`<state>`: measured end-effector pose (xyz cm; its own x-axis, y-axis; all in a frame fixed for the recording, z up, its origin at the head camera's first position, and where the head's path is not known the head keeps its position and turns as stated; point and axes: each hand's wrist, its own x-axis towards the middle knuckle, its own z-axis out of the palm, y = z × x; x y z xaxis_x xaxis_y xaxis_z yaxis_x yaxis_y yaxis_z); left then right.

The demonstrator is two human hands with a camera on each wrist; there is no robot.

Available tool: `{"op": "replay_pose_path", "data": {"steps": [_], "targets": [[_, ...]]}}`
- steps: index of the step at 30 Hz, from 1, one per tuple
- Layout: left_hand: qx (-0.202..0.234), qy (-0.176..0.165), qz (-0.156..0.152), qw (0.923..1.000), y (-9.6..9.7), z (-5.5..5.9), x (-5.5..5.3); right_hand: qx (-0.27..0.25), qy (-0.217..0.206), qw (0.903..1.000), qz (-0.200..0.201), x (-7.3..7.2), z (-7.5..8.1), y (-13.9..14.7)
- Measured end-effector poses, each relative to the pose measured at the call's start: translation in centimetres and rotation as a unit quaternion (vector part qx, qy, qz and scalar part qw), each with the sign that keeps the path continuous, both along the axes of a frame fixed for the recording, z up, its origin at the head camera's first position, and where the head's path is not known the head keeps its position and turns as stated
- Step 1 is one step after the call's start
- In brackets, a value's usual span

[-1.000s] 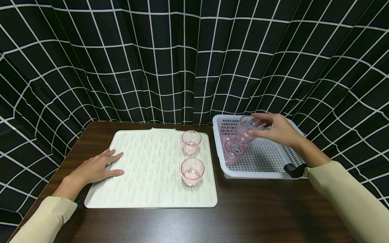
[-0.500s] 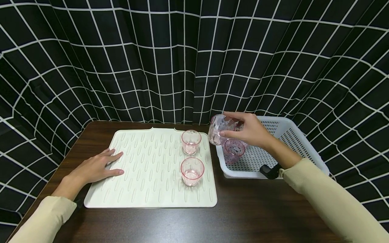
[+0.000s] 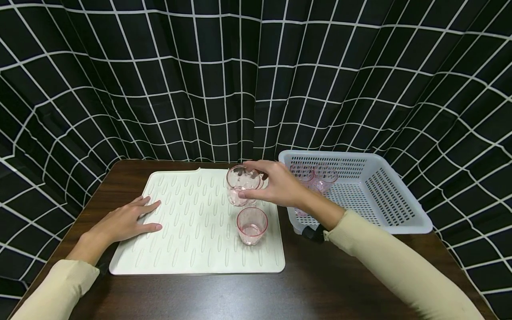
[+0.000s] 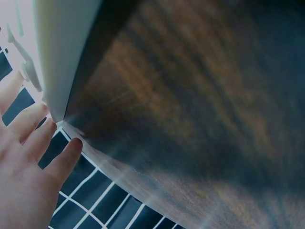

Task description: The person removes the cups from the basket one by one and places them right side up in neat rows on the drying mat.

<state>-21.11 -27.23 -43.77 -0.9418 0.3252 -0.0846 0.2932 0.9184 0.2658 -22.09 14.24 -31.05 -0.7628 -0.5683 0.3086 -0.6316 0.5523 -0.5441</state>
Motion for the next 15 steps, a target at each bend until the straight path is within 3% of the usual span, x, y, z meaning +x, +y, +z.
{"op": "replay_pose_path", "data": {"steps": [10, 15], "targets": [[0.002, 0.003, -0.004, 1.0, -0.1, -0.1, 0.0, 0.083, -0.012, 0.9958, 0.035, 0.8, -1.7, -4.6], [0.003, 0.001, -0.003, 1.0, -0.1, 0.0, 0.0, 0.108, -0.045, 0.9919, 0.05, 1.3, -2.6, -6.2]]}}
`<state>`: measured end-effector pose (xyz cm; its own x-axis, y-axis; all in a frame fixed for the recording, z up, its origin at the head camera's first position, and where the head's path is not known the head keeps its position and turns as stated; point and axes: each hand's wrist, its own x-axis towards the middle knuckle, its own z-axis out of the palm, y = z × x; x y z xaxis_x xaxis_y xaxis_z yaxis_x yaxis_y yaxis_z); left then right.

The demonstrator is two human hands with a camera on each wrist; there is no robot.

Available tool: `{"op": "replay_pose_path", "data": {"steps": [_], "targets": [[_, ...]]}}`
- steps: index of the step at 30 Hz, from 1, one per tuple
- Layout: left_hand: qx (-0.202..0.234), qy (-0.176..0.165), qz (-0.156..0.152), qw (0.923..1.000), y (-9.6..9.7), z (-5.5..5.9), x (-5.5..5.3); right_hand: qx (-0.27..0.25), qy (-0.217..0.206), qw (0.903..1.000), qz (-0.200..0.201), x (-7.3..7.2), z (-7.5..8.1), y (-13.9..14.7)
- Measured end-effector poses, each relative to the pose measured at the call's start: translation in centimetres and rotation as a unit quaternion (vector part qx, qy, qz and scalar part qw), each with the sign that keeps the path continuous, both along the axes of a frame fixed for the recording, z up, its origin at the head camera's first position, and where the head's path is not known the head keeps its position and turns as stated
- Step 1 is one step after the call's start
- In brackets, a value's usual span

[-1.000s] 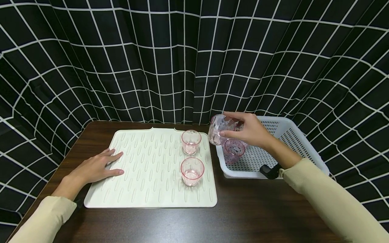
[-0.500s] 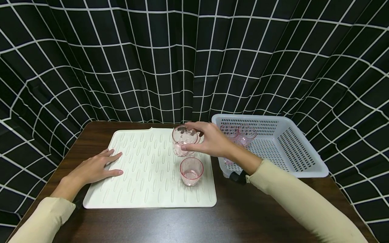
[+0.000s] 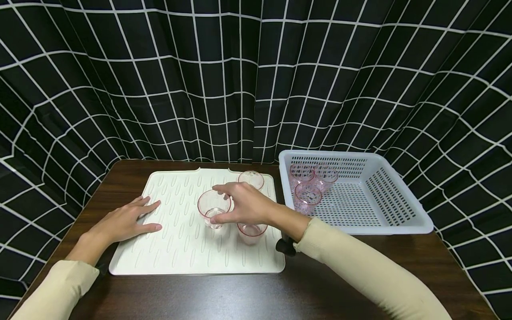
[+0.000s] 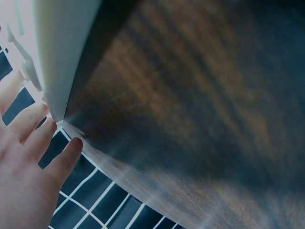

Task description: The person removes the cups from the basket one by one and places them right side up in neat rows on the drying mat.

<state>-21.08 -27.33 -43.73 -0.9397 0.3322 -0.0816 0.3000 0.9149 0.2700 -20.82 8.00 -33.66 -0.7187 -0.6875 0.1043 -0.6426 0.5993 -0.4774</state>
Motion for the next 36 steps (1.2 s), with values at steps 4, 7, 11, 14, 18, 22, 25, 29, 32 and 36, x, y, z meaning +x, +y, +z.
{"op": "replay_pose_path", "data": {"steps": [4, 7, 11, 14, 18, 22, 25, 29, 32, 36], "targets": [[0.002, -0.002, 0.0, 1.0, 0.1, 0.1, 0.0, 0.017, -0.014, 0.9997, 0.007, 0.3, -0.8, -0.8], [0.003, -0.002, 0.0, 1.0, 0.1, 0.2, 0.0, 0.027, -0.018, 0.9994, 0.015, 0.5, -1.3, -1.1], [0.003, -0.001, 0.0, 1.0, 0.2, 0.1, 0.0, 0.041, -0.028, 0.9985, 0.022, 0.8, -2.0, -1.4], [0.002, -0.001, 0.0, 1.0, 0.2, 0.1, 0.0, 0.048, -0.032, 0.998, 0.028, 1.0, -2.4, -1.5], [0.001, 0.002, -0.002, 1.0, 0.2, 0.1, 0.0, 0.051, -0.033, 0.9976, 0.032, 1.1, -2.6, -1.5], [0.002, -0.001, 0.001, 1.0, 0.0, 0.1, 0.0, 0.074, -0.034, 0.9962, 0.031, 1.2, -2.3, -1.7], [0.004, -0.004, 0.003, 1.0, 0.0, 0.0, -0.1, 0.099, -0.032, 0.9941, 0.029, 1.4, -2.1, -1.9], [0.003, -0.005, 0.002, 1.0, 0.0, 0.0, -0.1, 0.109, -0.031, 0.993, 0.03, 1.4, -1.9, -2.0], [0.002, -0.004, 0.001, 1.0, 0.0, 0.0, -0.1, 0.101, -0.028, 0.9938, 0.037, 1.5, -2.0, -2.2], [0.003, -0.004, 0.001, 1.0, 0.0, 0.0, -0.1, 0.088, -0.024, 0.9948, 0.046, 1.5, -2.1, -2.5]]}}
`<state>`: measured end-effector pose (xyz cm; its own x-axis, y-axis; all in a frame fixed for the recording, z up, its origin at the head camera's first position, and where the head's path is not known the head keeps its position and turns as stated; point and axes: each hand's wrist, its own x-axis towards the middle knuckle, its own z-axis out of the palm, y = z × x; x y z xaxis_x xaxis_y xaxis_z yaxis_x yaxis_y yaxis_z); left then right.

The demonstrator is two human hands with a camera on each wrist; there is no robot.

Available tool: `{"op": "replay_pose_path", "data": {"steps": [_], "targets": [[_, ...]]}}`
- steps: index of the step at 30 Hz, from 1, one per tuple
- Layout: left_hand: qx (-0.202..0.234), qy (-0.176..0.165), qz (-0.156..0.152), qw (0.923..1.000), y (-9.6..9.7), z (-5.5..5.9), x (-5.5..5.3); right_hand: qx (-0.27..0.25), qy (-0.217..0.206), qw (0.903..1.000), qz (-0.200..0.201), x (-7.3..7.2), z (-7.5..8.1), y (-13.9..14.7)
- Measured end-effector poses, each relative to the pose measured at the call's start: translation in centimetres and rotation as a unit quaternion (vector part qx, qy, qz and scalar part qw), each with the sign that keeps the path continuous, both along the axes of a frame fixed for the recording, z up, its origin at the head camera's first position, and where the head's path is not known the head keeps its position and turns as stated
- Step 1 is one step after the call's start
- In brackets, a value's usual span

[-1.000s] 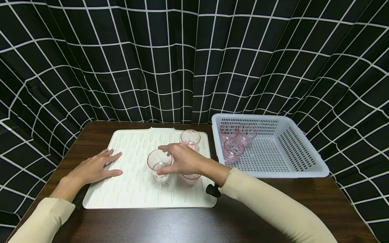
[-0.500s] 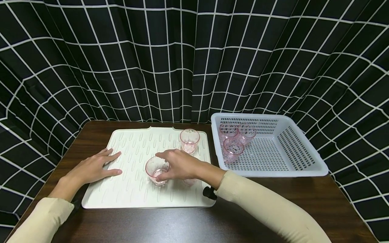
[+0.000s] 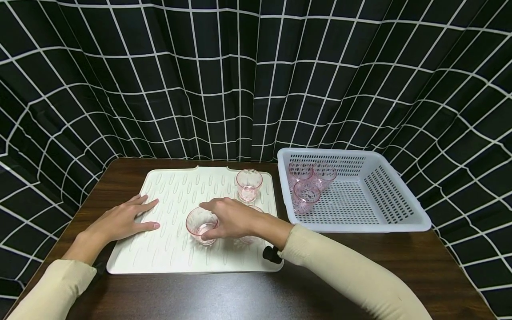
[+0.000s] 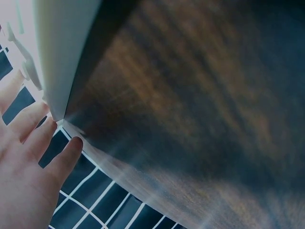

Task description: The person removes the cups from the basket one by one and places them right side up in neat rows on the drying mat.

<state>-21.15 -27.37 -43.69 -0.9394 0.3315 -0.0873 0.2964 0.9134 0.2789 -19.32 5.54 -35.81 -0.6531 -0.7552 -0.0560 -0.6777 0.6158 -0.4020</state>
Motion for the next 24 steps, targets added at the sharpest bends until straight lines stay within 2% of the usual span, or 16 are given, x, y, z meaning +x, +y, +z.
{"op": "replay_pose_path", "data": {"steps": [7, 13, 18, 24], "targets": [[-0.001, 0.001, -0.001, 1.0, -0.1, 0.0, -0.1, -0.006, -0.006, 1.0, 0.004, 0.0, -0.1, -0.2], [0.0, -0.001, 0.0, 1.0, 0.0, 0.0, -0.1, 0.006, -0.013, 0.9999, 0.002, 0.1, 0.5, 0.1], [-0.002, 0.0, 0.0, 1.0, -0.1, 0.0, 0.0, -0.009, -0.014, 0.9998, 0.004, 0.0, 2.0, 0.8], [0.0, 0.002, 0.0, 1.0, 0.0, 0.0, 0.0, -0.07, 0.004, 0.9975, -0.015, -1.1, 5.0, 3.3]]}}
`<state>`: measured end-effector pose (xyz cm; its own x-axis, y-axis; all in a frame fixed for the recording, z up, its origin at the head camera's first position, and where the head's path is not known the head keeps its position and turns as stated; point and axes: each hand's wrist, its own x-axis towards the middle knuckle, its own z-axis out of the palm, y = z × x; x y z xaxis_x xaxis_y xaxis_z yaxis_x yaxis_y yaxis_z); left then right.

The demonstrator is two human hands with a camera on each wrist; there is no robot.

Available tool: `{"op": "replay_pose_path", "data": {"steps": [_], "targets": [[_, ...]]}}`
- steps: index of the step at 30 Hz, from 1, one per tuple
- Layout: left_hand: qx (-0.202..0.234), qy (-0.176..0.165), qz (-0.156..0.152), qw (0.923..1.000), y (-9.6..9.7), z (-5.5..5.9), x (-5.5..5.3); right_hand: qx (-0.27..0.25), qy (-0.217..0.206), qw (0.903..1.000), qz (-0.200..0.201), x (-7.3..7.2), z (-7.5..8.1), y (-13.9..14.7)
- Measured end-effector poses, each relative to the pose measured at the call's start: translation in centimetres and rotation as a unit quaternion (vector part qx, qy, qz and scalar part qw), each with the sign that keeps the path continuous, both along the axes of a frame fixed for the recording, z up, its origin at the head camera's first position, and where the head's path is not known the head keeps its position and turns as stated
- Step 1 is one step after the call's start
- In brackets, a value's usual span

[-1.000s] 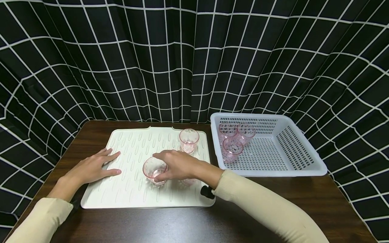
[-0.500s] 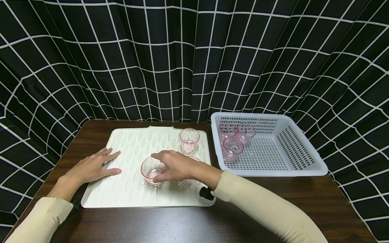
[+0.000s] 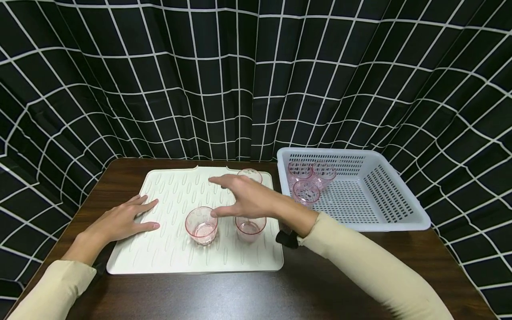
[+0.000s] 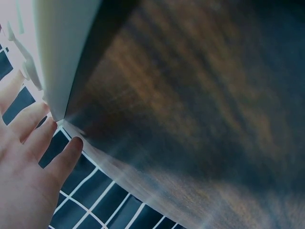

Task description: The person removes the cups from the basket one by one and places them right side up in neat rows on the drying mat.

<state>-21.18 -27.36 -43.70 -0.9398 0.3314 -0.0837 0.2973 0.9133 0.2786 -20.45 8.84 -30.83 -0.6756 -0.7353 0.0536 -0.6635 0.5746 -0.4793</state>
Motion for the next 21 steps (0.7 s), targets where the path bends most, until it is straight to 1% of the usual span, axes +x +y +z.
{"op": "replay_pose_path", "data": {"steps": [3, 6, 11, 15, 18, 21], "targets": [[-0.001, 0.001, -0.002, 1.0, 0.0, 0.0, 0.0, -0.045, 0.006, 0.9988, -0.018, -1.0, 1.2, 2.1], [0.0, 0.002, -0.003, 1.0, 0.0, 0.0, 0.1, -0.079, -0.001, 0.9957, -0.048, -1.8, 2.1, 4.7], [0.0, 0.001, -0.004, 1.0, 0.0, 0.3, 0.0, -0.09, -0.004, 0.9889, -0.118, -3.1, 3.0, 9.2], [0.001, 0.001, -0.004, 1.0, 0.0, 0.3, 0.0, -0.097, 0.0, 0.9814, -0.166, -4.0, 3.0, 12.5], [0.0, 0.005, -0.005, 1.0, -0.1, 0.1, 0.0, -0.094, -0.001, 0.9754, -0.199, -4.8, 2.6, 15.0], [0.001, 0.007, -0.005, 1.0, -0.2, -0.1, 0.0, -0.091, -0.014, 0.9716, -0.218, -5.5, 1.9, 17.2]]}}
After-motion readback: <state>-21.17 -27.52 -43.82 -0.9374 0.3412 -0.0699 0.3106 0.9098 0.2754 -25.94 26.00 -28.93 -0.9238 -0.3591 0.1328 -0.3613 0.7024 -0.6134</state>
